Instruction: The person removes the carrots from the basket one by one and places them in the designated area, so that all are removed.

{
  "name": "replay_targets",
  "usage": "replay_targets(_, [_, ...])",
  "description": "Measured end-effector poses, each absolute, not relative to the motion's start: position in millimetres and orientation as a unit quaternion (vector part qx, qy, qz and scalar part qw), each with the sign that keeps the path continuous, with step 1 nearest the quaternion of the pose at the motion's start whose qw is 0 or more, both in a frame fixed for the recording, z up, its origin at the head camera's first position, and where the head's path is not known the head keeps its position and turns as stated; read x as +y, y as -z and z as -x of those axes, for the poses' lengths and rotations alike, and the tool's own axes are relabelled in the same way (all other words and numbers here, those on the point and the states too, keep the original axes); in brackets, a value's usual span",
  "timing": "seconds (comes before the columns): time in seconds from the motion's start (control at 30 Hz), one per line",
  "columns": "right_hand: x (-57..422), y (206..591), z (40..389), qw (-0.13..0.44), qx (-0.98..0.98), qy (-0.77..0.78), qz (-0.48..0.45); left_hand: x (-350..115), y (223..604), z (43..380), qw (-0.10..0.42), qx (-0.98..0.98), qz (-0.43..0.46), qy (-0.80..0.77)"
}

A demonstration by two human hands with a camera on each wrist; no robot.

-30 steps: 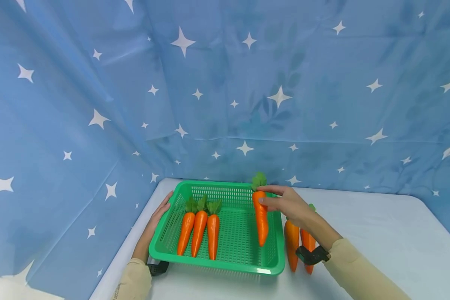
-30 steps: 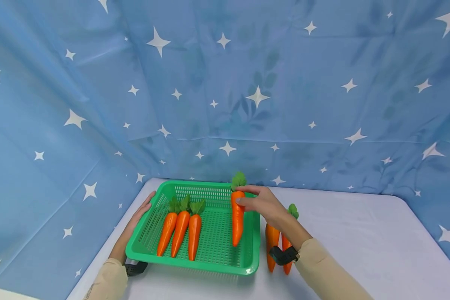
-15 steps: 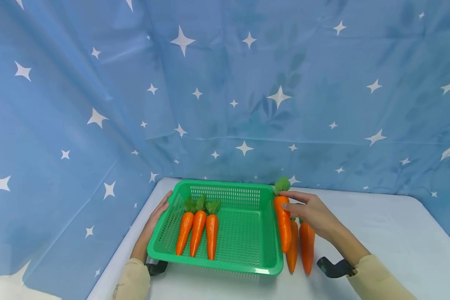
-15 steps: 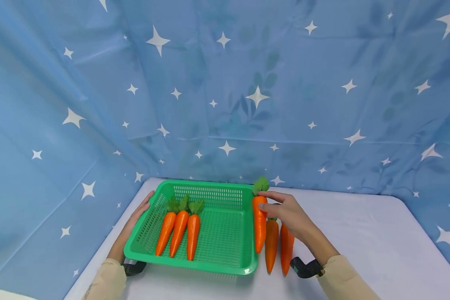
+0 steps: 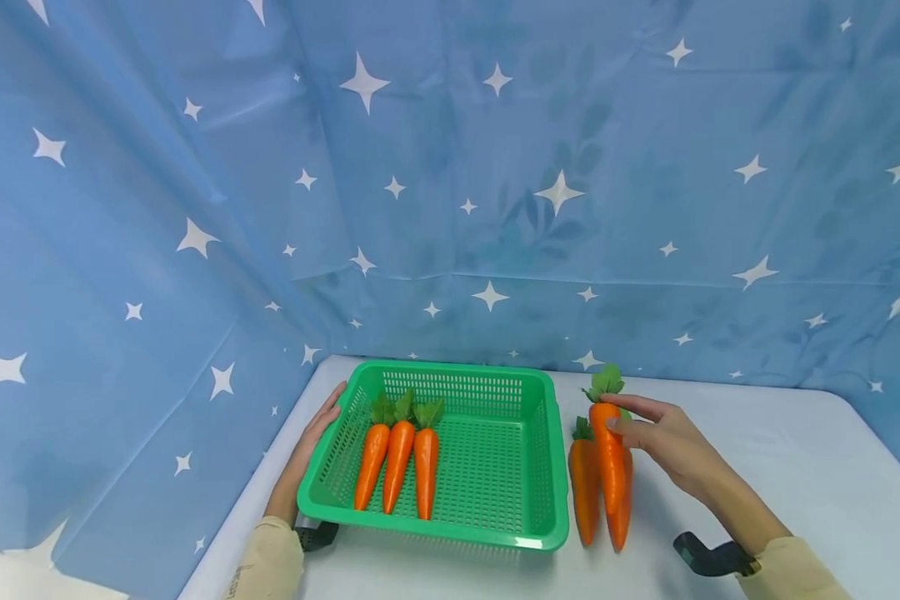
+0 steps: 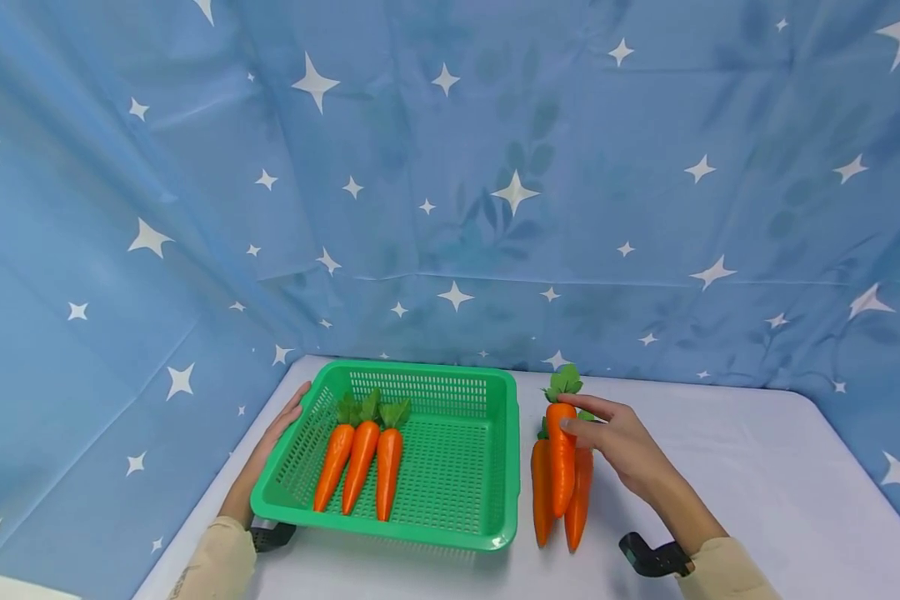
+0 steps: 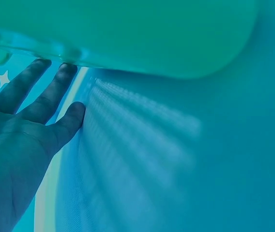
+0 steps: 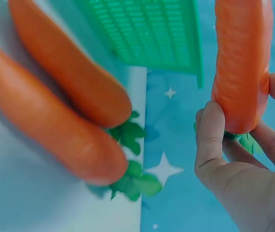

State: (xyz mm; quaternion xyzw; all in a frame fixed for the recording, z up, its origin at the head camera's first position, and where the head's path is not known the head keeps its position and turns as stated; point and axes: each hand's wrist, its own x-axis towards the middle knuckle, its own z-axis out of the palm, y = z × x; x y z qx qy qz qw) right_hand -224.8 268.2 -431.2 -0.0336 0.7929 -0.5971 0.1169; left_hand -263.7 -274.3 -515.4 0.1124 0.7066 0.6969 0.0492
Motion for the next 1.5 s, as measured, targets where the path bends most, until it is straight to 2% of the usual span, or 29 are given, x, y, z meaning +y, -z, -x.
replay_targets(0.2, [289,441,224,0.116,0.797,0.592,0.024,-271,515,263,0.069,0.667,-0.103,-0.735])
replay_targets(0.77, [326,478,225,0.124,0.798,0.589,-0.011,-273,515,261,0.057,0.679,-0.101,-0.725])
replay_targets(1.0, [341,489,225,0.128,0.805,0.578,-0.026,-273,515,262,0.071,0.665,-0.097,-0.737])
replay_targets(1.5, [344,499,226,0.145,0.816,0.556,-0.066,-273,515,267,0.075,0.625,-0.103,-0.77])
